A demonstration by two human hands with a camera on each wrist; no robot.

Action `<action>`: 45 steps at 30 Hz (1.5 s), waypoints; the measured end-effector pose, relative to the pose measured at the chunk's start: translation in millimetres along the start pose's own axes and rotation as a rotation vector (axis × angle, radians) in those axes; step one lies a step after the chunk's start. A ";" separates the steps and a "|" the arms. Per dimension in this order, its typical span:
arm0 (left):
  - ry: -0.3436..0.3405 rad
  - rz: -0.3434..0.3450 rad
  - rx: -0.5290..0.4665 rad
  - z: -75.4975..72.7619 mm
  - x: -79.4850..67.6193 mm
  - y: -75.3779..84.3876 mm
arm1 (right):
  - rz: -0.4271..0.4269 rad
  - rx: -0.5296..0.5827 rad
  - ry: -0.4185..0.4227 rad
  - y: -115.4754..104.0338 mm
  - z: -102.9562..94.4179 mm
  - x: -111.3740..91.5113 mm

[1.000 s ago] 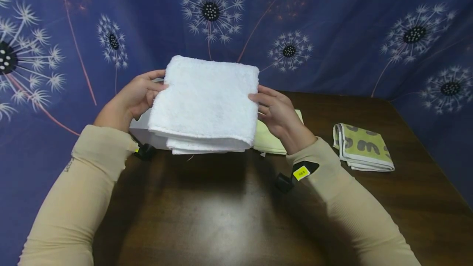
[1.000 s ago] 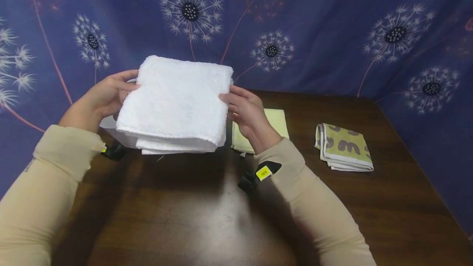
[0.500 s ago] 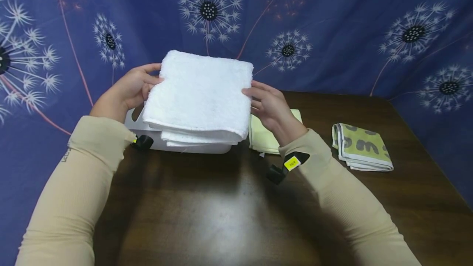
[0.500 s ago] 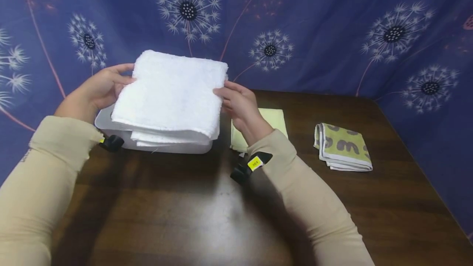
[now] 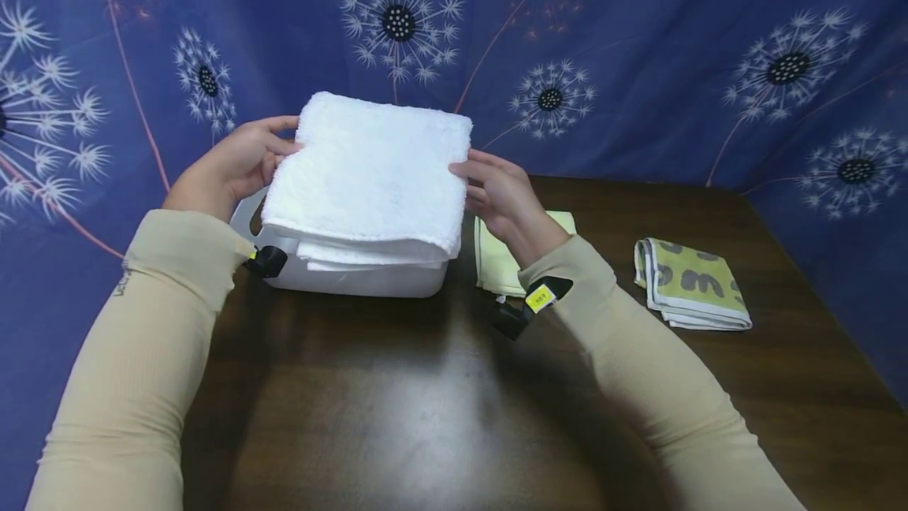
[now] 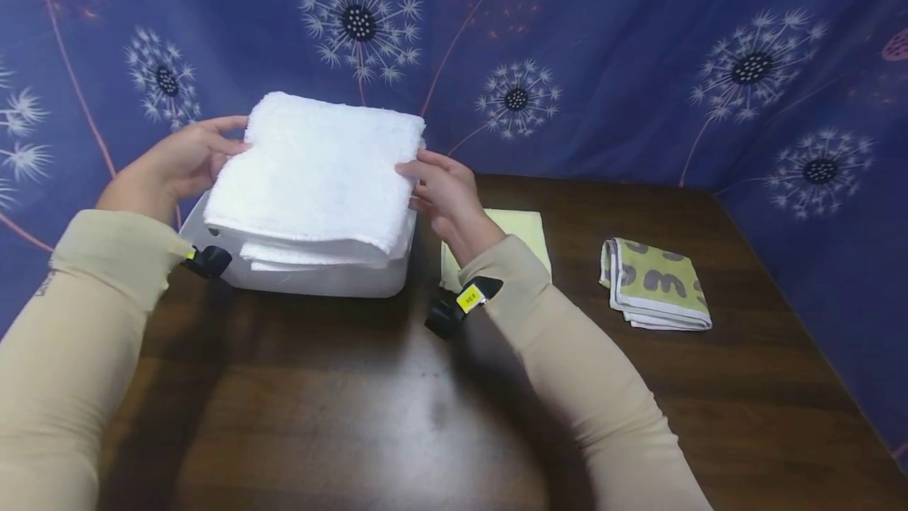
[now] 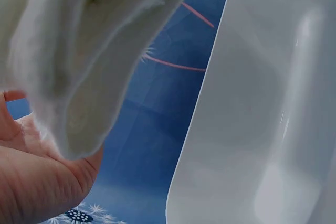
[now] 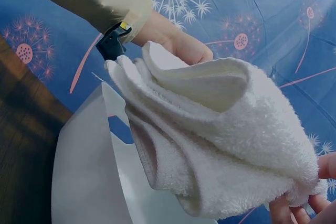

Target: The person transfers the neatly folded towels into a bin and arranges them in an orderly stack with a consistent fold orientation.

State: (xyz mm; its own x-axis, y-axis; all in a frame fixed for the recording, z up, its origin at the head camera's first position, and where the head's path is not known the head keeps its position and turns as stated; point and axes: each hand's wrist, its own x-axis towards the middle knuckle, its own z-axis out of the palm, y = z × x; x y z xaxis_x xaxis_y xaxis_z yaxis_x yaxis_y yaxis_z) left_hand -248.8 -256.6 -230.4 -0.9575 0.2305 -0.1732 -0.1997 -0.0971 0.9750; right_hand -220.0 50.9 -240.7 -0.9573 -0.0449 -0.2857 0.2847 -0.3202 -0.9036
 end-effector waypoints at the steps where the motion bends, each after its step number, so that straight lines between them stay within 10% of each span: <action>1: 0.000 -0.001 -0.003 -1.1 0.3 0.5 | 0.003 -0.003 0.003 -0.2 1.5 1.5; 45: 0.079 -0.153 0.302 -18.3 31.6 -0.2 | 0.124 -0.054 0.058 15.2 21.0 49.1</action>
State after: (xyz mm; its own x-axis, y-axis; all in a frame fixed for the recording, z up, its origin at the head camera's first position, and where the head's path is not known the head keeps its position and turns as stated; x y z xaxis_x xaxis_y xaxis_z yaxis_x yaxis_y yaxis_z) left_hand -282.9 -267.0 -238.6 -0.9367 0.1430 -0.3196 -0.2834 0.2262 0.9319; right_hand -263.7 24.0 -261.8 -0.9106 -0.0259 -0.4126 0.4043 -0.2643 -0.8756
